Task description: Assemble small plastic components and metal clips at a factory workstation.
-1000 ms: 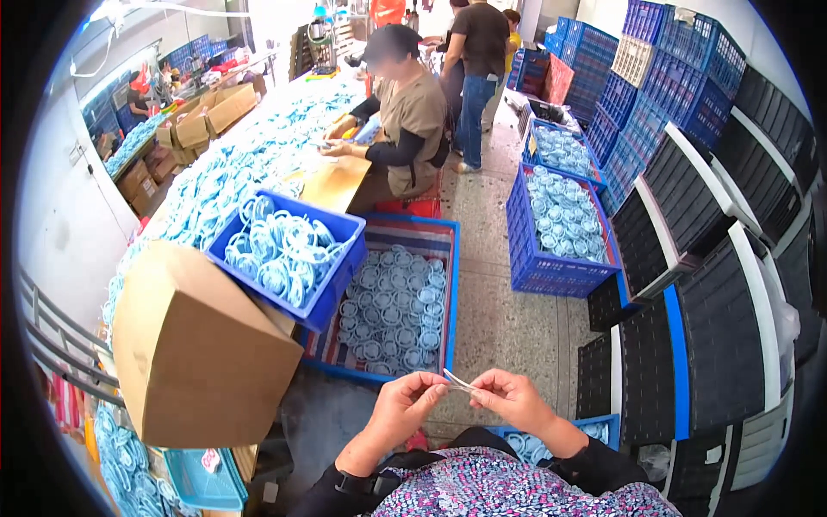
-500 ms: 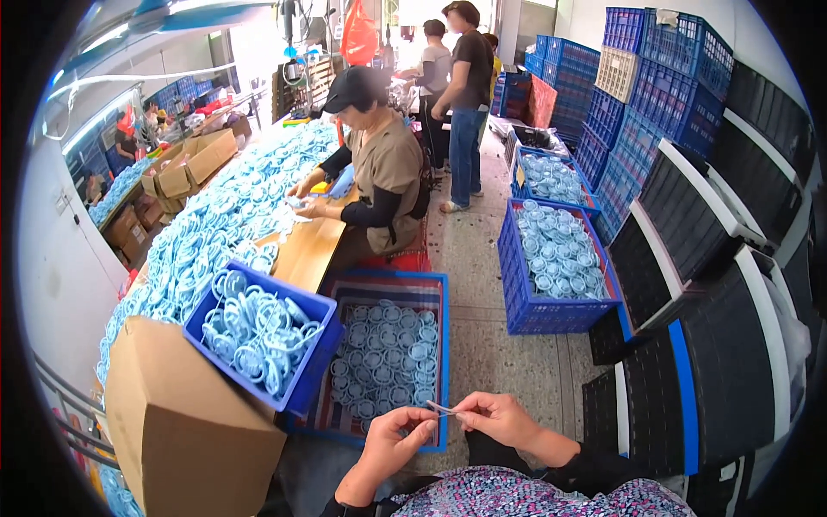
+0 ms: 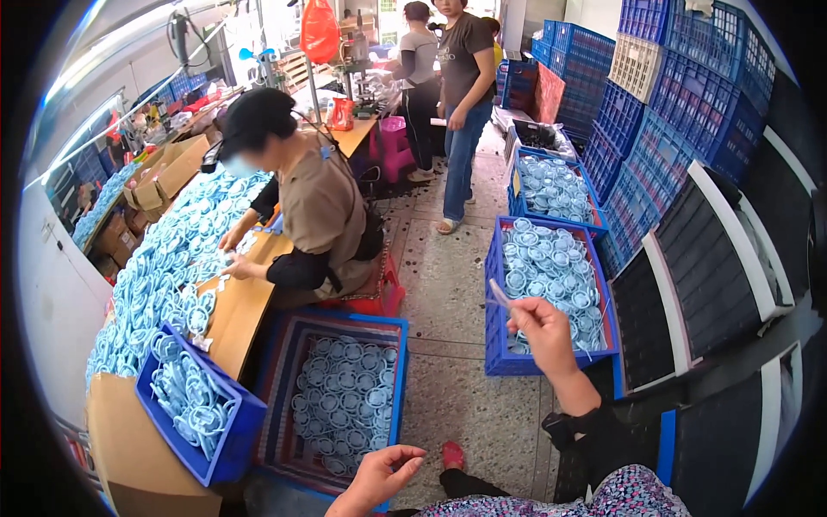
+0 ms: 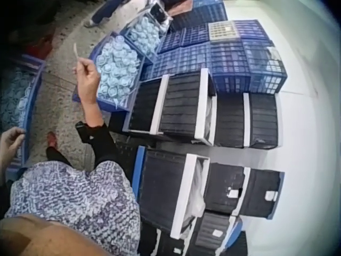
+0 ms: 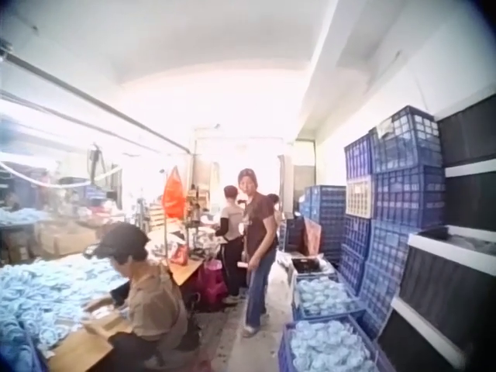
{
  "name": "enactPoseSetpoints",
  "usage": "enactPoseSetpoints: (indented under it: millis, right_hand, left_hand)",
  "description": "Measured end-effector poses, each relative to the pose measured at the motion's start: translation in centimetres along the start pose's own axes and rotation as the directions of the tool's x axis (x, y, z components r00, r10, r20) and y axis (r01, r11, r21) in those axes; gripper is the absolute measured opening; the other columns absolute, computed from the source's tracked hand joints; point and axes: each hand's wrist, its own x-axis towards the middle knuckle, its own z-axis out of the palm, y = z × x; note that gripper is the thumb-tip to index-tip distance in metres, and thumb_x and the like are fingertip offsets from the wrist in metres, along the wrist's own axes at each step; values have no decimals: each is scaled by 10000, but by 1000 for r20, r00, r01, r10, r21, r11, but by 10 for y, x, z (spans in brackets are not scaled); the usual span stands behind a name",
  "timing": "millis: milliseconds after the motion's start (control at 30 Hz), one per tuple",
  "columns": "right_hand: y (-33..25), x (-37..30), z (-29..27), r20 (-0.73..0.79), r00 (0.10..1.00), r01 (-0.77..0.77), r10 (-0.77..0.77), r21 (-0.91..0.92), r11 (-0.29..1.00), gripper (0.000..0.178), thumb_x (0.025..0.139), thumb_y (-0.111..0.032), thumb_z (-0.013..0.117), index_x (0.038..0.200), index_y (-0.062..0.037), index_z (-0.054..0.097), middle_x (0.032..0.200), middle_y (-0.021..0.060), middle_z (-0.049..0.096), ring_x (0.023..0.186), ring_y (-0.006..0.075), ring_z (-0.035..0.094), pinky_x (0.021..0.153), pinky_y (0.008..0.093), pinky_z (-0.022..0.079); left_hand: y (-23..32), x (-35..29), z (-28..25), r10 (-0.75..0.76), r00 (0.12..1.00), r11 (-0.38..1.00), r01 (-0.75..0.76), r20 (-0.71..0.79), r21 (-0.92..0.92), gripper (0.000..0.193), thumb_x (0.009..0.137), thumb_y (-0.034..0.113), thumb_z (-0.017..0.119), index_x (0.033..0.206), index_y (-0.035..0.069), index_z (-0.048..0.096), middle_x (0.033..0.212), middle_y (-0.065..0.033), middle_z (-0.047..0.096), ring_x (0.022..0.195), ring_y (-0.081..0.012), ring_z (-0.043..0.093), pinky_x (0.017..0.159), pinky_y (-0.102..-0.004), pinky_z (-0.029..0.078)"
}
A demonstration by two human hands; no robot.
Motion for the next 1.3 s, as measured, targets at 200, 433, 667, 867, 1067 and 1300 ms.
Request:
enactPoseSetpoints:
  millis: [200,433,667,867,1067,1300]
  right_hand:
    - [15,93,-68,-207,926,286,-315,-156,945,81,903,-42,666,973,-3,670,809,-36,566,696,24,481,629,177,390]
    - [37,204,-96,-365,881,277,-303,-124,953,104,896,-87,682,953,-2,670,785,-23,618,727,38,522,657,203,427]
    - [53,315,-89,-436,810,343,-393,-192,919,183,892,-176,683,962,-8,673,810,14,661,740,92,567,708,264,471]
    - [59,364,-75,-401,823,344,-402,-211,915,148,886,-135,691,970,-13,682,855,7,675,791,74,579,746,249,472]
    - [71,418,-69,-360,824,385,-439,-212,898,91,910,-76,671,957,-2,648,831,-14,629,734,35,563,662,175,452]
    - [87,467,-72,-276,831,443,-484,-199,874,126,936,-100,641,1011,2,642,912,34,648,804,82,605,708,202,479]
  left_hand:
    - [11,56,32,135,980,990,-139,-146,-18,198,934,136,635,1084,15,678,860,-30,695,804,-97,612,732,-266,505]
    - [14,111,28,40,986,981,-70,-160,-183,172,923,131,641,1049,24,690,834,-12,678,772,-80,599,702,-248,503]
    - [9,205,-16,10,991,999,-15,-137,-39,174,906,111,668,1028,-10,690,844,-8,688,779,-51,598,718,-222,499]
    - [53,266,-38,26,997,1000,-26,-76,2,172,919,114,666,1036,-11,665,839,5,656,736,-44,567,659,-201,472]
    - [65,302,-52,-13,990,992,-4,-138,-122,162,907,106,663,1023,-6,684,859,2,670,789,-46,582,716,-214,483]
    - [72,336,-45,-20,953,989,-26,-302,-147,172,896,102,674,1020,-17,683,825,-1,674,740,-47,586,679,-210,483]
